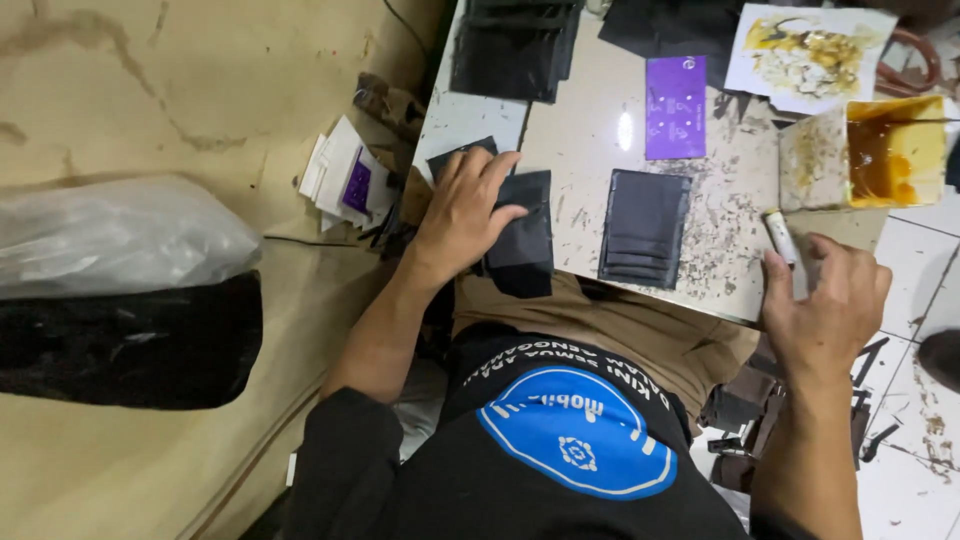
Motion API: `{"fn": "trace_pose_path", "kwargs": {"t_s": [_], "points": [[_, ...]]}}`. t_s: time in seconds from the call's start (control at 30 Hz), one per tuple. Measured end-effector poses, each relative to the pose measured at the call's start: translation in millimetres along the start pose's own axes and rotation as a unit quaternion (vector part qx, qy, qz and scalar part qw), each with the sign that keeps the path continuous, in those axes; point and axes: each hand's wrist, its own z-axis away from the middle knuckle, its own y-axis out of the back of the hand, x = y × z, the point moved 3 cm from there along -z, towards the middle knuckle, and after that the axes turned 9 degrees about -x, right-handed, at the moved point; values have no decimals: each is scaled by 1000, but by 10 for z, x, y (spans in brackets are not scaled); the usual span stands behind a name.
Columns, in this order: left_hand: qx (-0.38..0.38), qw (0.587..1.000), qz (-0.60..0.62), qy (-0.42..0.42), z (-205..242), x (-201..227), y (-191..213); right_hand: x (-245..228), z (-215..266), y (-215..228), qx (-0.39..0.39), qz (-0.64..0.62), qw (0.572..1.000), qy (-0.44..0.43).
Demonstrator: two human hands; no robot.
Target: Applying glue to small leather components and assembling them together on a workbench.
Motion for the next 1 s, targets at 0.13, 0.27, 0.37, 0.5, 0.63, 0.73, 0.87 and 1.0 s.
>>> {"fn": "trace_pose_path", "kwargs": {"t_s": [0.13, 0.27, 0.37, 0.5, 0.63, 0.73, 0.87, 1.0], "points": [[-50, 984, 173, 3, 16, -11, 363, 74, 69, -169, -17, -32, 999, -16], [-13, 987, 160, -25, 38, -148, 806, 85, 36, -220, -16, -66, 997, -22], [20, 991, 129, -42, -74, -289, 836, 2, 4, -14, -17, -118, 992, -32], [72, 997, 10, -8, -296, -217, 548, -175, -42, 473, -17, -310, 948, -67], [30, 992, 74, -99, -555, 396, 58, -208, -79, 750, 4, -385, 921, -62], [-2, 990, 45, -136, -739, 678, -283, -99, -138, 859, 34, -461, 886, -39], [-4, 995, 4, -103, -887, 802, -446, 74, -316, 1057, 121, -402, 907, 28], [-74, 994, 44, -72, -988, 787, -521, 350, -511, 1149, 137, -278, 950, 42]]}}
